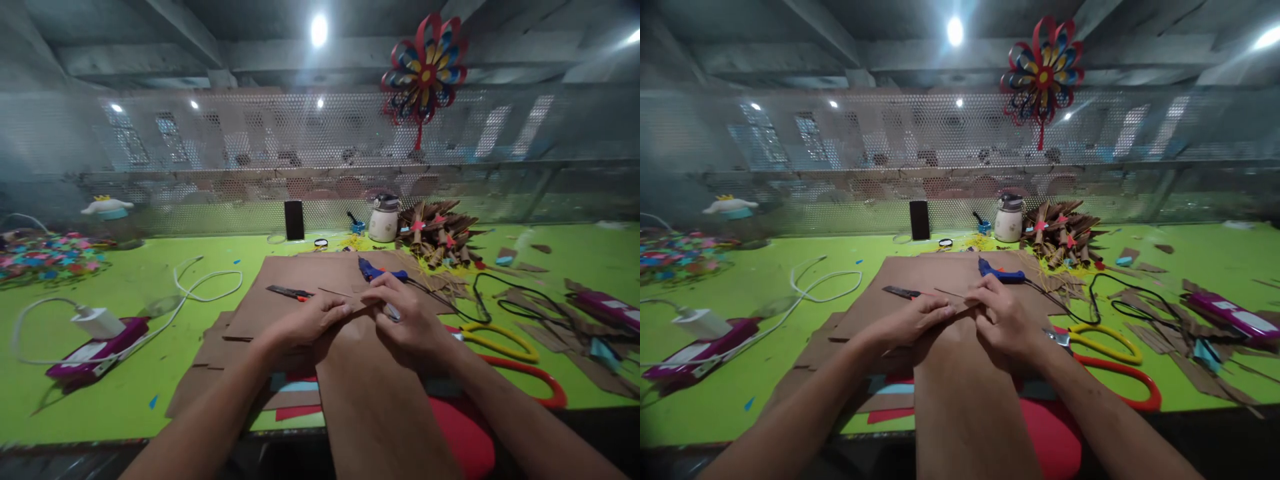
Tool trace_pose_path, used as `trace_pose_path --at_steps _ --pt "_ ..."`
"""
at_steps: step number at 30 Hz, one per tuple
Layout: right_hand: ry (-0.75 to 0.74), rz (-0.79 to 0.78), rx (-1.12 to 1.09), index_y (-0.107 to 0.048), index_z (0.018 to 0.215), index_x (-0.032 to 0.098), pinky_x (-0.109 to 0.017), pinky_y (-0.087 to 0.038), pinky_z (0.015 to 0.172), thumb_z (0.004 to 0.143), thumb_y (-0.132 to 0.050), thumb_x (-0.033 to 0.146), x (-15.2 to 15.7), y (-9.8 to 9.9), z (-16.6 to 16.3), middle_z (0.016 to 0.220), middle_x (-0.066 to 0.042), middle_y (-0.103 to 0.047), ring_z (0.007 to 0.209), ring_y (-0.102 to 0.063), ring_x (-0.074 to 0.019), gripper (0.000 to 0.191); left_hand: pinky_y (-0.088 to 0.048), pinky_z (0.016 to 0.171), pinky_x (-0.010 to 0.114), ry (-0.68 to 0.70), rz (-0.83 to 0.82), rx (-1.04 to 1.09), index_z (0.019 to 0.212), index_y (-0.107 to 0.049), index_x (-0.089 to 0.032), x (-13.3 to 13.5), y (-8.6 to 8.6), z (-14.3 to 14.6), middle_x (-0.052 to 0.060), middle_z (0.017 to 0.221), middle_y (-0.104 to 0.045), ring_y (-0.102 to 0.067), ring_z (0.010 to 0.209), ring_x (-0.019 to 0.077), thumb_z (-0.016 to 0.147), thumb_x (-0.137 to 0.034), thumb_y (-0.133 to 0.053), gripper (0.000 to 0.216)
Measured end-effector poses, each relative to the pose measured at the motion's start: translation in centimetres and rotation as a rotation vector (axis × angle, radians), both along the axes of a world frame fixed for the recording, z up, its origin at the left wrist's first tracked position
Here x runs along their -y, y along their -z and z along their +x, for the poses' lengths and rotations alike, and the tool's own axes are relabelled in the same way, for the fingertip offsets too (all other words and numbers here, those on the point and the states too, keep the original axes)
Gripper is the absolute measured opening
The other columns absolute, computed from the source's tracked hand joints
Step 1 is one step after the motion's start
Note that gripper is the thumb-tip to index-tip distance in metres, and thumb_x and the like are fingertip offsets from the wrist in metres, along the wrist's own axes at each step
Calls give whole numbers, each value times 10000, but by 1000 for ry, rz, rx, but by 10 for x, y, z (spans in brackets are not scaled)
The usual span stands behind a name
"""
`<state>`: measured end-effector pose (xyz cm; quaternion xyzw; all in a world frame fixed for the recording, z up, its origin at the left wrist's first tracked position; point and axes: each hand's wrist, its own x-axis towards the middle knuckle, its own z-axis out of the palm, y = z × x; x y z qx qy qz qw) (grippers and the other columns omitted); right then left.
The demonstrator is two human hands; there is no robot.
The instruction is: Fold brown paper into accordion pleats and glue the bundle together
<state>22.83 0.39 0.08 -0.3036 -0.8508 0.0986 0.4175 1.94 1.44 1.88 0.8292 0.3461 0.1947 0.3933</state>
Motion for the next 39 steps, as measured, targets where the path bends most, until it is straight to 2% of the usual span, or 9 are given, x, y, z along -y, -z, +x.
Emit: trace_pose_path --at_steps 3,6,11,14,20,23,28,35,39 --pt "-91 -252 -100 -541 1101 207 -319 -433 814 743 -518 125 -3 -3 8 1042 -69 -533 943 -516 -182 368 -362 670 232 -22 96 -50 861 -566 -131 1 -1 0 11 785 -537 -445 709 122 889 -370 -347 325" --pt "-144 -547 -162 -534 1134 199 -299 -438 781 793 -520 244 -5 -6 12 1042 -66 -578 926 -541 -181 344 -349 626 219 -42 153 -100 798 -546 -138 4 -2 0 -5 720 -508 -434 664 112 894 -376 -334 333" --pt "-78 -773 -99 -630 806 129 -213 -324 499 796 -520 472 -1 -8 7 646 -7 -561 563 -459 -92 360 -334 606 205 -20 240 -126 741 -518 -144 10 -6 4 -19 676 -494 -427 631 98 897 -350 -344 312" --pt "-71 -861 -179 -619 739 123 -202 -260 445 763 -554 503 1 -5 4 581 11 -535 489 -398 -65 386 -334 608 210 -44 296 -147 756 -527 -147 14 -7 5 -6 700 -533 -454 643 104 902 -354 -335 317" --pt "-11 -728 -183 -677 817 139 -217 -392 545 773 -560 466 -2 3 3 760 -57 -679 629 -564 -127 350 -340 593 215 -109 370 -168 807 -543 -164 16 -3 5 13 753 -577 -496 671 118 910 -396 -298 353" --pt "-3 -530 -31 -690 847 172 -221 -413 603 818 -514 428 -4 2 5 780 -43 -695 688 -596 -144 312 -344 596 220 -127 410 -186 793 -556 -164 15 0 4 18 740 -586 -502 667 120 910 -400 -298 369" --pt "-6 -223 195 -688 798 167 -201 -346 548 862 -463 366 -4 -1 11 654 -14 -662 570 -544 -100 307 -344 595 216 -130 408 -189 781 -563 -168 17 -1 6 15 741 -595 -504 664 116 903 -398 -328 350" --pt "4 -239 267 -655 726 137 -195 -302 486 904 -357 373 -5 -6 14 546 4 -545 505 -458 -87 420 -334 597 217 -126 462 -209 803 -576 -168 18 -3 7 24 741 -606 -508 656 120 904 -393 -328 350" --pt "-16 -163 276 -640 972 175 -242 -386 642 872 -437 378 -6 -6 9 817 -57 -656 720 -554 -149 304 -306 556 224 -144 543 -301 796 -584 -169 15 2 7 39 722 -608 -495 607 126 899 -394 -335 351"
